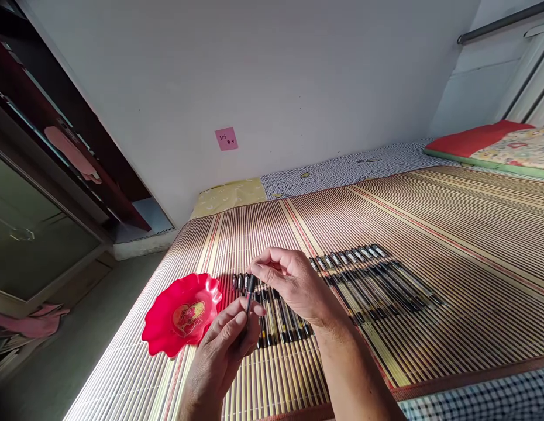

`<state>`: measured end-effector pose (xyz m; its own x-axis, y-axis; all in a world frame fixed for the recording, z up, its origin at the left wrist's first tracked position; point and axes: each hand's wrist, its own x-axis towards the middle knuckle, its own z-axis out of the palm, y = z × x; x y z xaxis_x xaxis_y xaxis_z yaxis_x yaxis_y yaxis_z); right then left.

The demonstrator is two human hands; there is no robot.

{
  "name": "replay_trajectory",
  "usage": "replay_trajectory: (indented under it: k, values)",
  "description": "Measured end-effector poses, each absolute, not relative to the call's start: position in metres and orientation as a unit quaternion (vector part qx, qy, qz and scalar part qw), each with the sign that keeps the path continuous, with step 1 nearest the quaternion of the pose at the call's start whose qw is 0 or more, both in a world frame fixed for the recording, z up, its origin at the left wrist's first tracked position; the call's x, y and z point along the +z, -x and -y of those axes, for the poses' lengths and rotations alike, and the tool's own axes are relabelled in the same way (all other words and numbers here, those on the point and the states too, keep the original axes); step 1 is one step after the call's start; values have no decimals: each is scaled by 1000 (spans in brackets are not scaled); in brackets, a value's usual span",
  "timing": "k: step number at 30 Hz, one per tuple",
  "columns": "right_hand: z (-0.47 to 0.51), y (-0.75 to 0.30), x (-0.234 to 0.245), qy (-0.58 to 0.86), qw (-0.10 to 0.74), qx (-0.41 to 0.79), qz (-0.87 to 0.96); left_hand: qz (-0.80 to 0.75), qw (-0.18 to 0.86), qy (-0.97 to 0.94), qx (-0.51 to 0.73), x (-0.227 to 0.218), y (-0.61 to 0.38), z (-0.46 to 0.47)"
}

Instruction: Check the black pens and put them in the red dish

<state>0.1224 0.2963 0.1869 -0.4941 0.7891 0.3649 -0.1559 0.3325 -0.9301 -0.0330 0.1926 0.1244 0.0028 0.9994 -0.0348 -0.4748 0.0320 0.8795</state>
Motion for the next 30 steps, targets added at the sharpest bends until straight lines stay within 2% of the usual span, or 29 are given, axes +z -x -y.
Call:
replay_trajectory:
  k: [11,17,30]
  values:
    - [-297,-122,186,218,445,549,673,-340,623,-409,573,125,34,-195]
    - [-304,-119,178,257,446,556,652,-318,626,-425,571,124,34,-195]
    - [-302,-120,178,221,432,596,640,-309,620,-429,580,128,34,-196]
